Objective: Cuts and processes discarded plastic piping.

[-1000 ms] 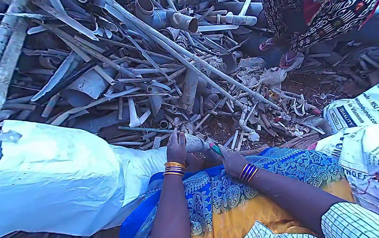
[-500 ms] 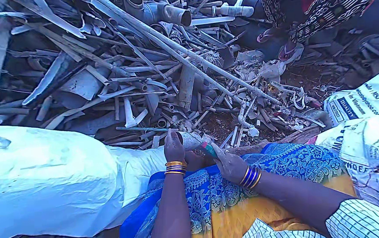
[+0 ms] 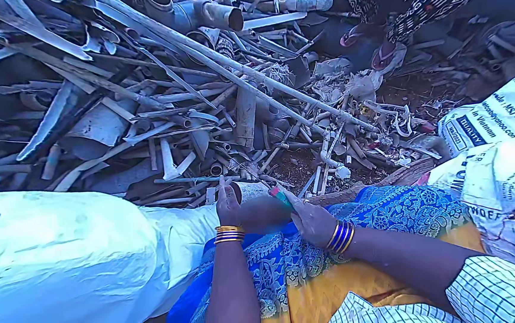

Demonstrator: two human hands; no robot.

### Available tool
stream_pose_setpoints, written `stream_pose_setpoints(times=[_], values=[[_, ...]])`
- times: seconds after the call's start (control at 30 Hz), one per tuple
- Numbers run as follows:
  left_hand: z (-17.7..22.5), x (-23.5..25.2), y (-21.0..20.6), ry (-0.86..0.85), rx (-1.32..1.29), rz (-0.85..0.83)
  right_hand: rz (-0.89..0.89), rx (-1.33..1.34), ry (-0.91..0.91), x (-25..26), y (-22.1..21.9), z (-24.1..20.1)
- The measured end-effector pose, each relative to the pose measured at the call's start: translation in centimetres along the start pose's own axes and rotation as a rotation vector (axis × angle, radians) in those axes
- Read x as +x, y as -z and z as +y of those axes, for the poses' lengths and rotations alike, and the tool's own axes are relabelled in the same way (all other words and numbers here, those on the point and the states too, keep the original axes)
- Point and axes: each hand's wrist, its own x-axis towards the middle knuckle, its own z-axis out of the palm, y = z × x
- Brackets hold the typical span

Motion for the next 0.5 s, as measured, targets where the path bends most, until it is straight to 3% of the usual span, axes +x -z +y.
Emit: stream_pose_setpoints(times=[0.03,0.07,0.13,0.17,0.33,0.43,0.5], values=[[-0.3,0.0,-0.1,-0.015,-0.007,-0.005,0.098,-0.005,0.061,-0.2,-0.8,0.3],[-0.5,0.0,-0.1,-0.027,-0.012,-0.017,0.034,-0.016,0.028,-0.1,-1.0,0.4],[-0.7,0.0,-0.1,-0.037,-0.014,-0.036,-0.301,-0.020,-0.190,1.2,-0.6,0.9],[-0.7,0.0,-0.1,-0.028,-0.023,-0.044,-0.350,0.002,-0.245,1.8,-0.5,1.3],[-0.5,0.0,0.0,-0.028,-0.024,-0.043,0.007,0.063,-0.019,0.7,-0.2,1.0],[-0.2,0.1,0.0,-0.017,0.020,-0.043,-0.319,-0.046,-0.218,2.2,-0.6,2.2],[0.1,0.3,0.0,0.017,0.002,-0.043,-0.286,-0.015,-0.227,2.7,-0.6,2.3]])
